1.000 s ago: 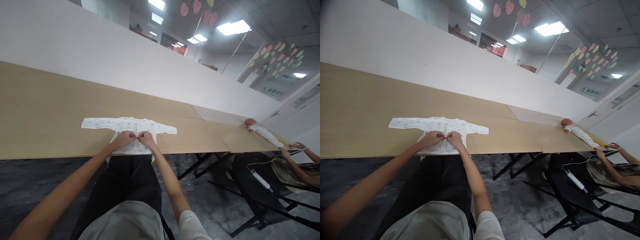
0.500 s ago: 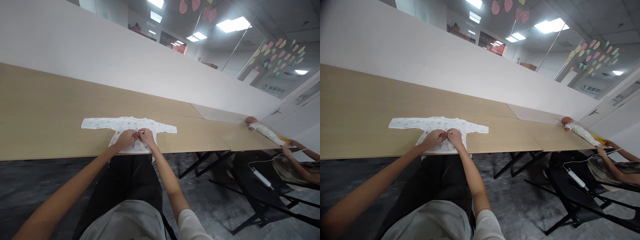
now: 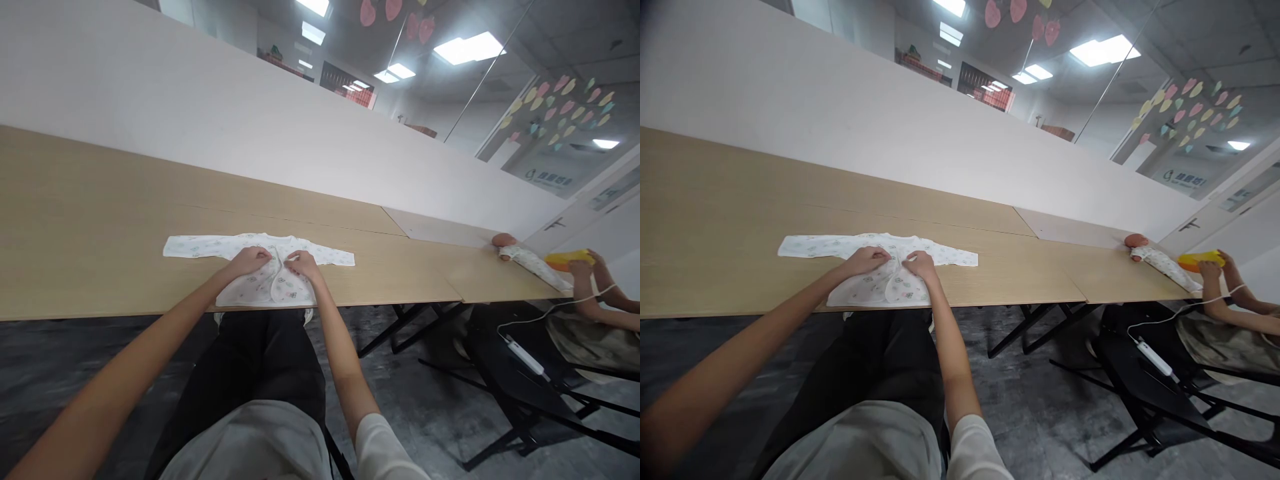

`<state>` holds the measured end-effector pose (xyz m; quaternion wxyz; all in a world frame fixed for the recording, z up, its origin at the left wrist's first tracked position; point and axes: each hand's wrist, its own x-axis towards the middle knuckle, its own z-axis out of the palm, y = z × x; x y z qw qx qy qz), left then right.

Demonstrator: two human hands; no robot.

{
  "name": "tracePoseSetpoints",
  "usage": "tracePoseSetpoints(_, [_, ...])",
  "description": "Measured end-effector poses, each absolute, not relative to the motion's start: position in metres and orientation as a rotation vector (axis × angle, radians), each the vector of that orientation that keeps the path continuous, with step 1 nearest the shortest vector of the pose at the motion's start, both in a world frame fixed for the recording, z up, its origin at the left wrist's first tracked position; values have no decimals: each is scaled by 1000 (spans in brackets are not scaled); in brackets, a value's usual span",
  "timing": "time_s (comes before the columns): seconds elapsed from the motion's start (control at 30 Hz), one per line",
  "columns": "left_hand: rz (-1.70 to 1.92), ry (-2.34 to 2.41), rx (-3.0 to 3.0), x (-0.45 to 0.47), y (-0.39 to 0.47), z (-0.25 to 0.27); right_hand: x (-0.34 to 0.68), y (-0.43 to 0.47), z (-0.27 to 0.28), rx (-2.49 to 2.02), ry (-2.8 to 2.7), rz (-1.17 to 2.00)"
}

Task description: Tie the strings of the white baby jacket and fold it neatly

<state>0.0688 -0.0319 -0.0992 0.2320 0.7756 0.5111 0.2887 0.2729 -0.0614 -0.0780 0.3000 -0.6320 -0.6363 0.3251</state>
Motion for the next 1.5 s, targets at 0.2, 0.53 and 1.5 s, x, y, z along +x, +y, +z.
tracePoseSetpoints(0.2, [831, 1621, 2075, 99, 13, -98, 230, -12, -77, -1884, -1724, 519])
tracePoseSetpoints(0.53, [1151, 1569, 1917, 104, 8, -127, 213, -13, -96, -1888, -1818, 252])
tracePoseSetpoints(1.5, [1016, 1624, 2083, 104, 11, -131, 225, -2, -114, -1561, -1465, 593])
